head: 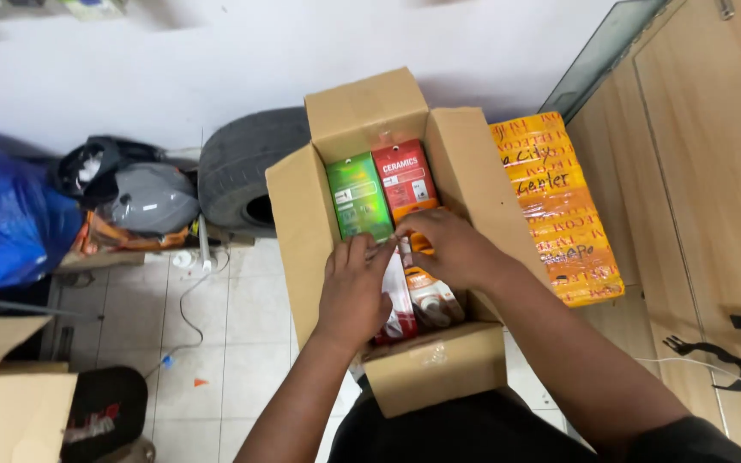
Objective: The person takes packaged phone accessories, including charging cables and screen protectors, out of a cardboard shipping box and hangs them one at a time on a wall display rack. They then lift the box, place it on a wrapped package, and continue arranging the remaining accessory packs.
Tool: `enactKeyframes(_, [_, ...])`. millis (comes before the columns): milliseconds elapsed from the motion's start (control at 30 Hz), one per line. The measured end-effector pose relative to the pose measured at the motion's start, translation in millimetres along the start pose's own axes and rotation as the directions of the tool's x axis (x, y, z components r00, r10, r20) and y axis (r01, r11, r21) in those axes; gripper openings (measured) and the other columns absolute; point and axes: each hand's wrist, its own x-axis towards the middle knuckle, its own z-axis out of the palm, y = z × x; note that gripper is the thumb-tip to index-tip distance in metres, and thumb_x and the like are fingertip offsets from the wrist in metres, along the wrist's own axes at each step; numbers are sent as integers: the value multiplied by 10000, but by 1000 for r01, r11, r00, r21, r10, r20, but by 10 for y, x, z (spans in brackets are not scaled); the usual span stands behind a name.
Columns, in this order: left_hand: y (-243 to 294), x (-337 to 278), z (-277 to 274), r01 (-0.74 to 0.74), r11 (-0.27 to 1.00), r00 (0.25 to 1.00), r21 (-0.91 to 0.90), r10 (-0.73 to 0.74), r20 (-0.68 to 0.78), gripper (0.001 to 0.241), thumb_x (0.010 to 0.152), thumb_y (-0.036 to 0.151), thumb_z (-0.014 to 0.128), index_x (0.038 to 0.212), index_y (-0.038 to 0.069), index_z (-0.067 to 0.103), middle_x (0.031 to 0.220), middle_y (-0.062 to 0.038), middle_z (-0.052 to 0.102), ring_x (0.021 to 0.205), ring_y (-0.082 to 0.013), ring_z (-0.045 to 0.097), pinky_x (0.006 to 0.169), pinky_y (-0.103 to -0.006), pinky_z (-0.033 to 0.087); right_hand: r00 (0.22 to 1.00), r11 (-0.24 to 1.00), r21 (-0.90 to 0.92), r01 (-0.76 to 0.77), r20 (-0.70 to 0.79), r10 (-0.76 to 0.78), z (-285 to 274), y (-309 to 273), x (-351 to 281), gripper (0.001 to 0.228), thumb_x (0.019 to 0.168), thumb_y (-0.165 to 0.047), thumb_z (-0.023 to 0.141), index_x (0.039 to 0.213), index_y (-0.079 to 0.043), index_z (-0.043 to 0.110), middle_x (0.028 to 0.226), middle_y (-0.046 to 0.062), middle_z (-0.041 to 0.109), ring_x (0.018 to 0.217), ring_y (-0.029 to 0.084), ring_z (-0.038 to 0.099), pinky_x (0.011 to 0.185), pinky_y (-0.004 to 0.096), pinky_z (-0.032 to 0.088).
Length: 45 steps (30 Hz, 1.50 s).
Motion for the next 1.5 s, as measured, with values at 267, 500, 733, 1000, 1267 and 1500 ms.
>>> enactKeyframes(267, [97,22,169,31,993,992,116,-17,-126,988,583,219,902,1444,82,438,1533,-201,364,1445,-422,286,1169,-590,176,996,997,-32,63,57,-61,72,-10,34,762,864,-167,734,1519,-46,363,1412,227,553,1280,396,540,1101,509,369])
enactKeyframes(500, [-252,121,225,35,996,942,-88,-63,-331,797,773,307,820,1447,29,497,1425,-177,500,1371,-381,404,1138,-564,225,992,995,-8,97,-78,-98,339,390,-42,779,814,-146,711,1486,30,358,1416,257,565,1314,423,526,1083,539,363])
enactKeyframes(733, [-365,579,-24,184,973,979,135,-193,57,286,892,151,643,1146,234,746,1079,-70,754,1118,-243,652,1125,-539,283,972,978,-208,-10,-231,-39,378,235,67,312,827,-134,734,1133,-85,705,1161,121,712,1152,345,603,1009,473,449])
enactKeyframes(1000, [-651,701,202,106,982,992,158,-115,47,421,827,87,617,1184,271,744,1051,-123,735,1145,-282,623,1117,-614,222,957,978,-190,89,-256,-137,267,56,7,106,806,-155,746,912,-160,739,954,24,745,1024,264,648,883,491,422])
enactKeyframes(1267, [-789,696,244,59,996,998,-63,-57,35,261,964,239,588,1177,240,740,1289,28,704,1437,-259,434,1172,-693,-12,967,980,-196,39,-240,-87,436,194,63,134,885,-192,716,1018,-173,709,947,12,732,979,249,666,885,480,431])
enactKeyframes(1500, [-939,34,433,20,648,733,-762,-528,-429,538,933,267,712,1396,42,553,1440,-161,520,1372,-281,497,1151,-431,390,933,975,-197,99,-322,-160,45,5,-180,386,857,-247,758,1199,-115,636,1097,103,699,1088,329,617,949,503,438])
